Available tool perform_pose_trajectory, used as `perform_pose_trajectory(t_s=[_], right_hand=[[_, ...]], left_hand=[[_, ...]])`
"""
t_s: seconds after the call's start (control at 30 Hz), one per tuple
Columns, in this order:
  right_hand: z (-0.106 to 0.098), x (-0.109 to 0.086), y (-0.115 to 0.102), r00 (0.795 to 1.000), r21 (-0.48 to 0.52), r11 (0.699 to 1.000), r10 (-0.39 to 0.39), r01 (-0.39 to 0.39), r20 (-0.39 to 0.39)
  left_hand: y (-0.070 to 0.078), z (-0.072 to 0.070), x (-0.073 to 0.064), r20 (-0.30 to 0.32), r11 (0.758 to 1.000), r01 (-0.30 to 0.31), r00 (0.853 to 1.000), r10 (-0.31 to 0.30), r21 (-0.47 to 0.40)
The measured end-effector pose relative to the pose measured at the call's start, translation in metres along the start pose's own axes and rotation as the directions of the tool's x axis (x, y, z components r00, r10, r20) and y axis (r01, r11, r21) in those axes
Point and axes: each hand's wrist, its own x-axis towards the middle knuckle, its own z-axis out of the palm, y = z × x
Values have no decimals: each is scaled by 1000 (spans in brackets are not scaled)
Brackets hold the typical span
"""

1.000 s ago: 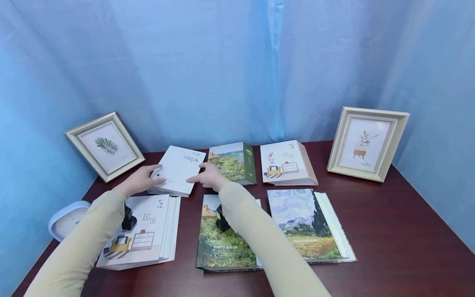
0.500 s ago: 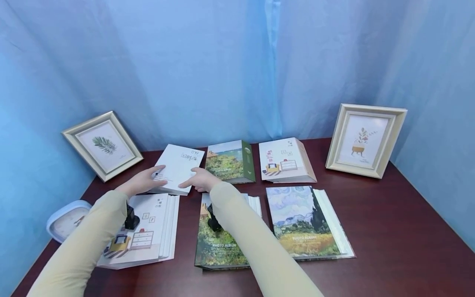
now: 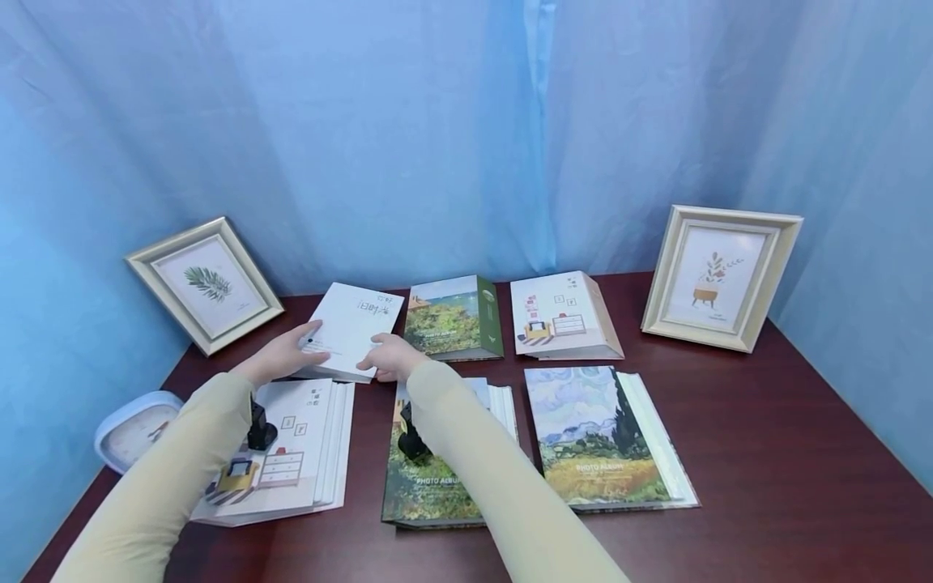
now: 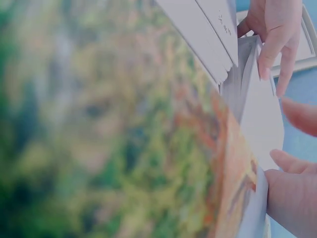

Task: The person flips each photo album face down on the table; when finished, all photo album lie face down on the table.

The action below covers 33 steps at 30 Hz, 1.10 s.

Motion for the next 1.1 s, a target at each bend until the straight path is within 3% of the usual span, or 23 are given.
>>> perform_pose_trajectory(t_s=[0.33, 0.77, 1.1], right_hand=[[-1, 11, 7, 992, 47, 999, 12, -6, -125], [-2, 9, 8, 989, 101, 993, -47, 61, -144], [1, 15, 11, 984, 155, 986, -24, 52, -174]], left_hand=[[0, -1, -1, 22, 1000, -6, 1000, 7, -14], [-3, -3, -1, 21, 998, 0, 1000, 2, -62], [-7, -3, -4, -11, 996, 4, 1000, -5, -94]])
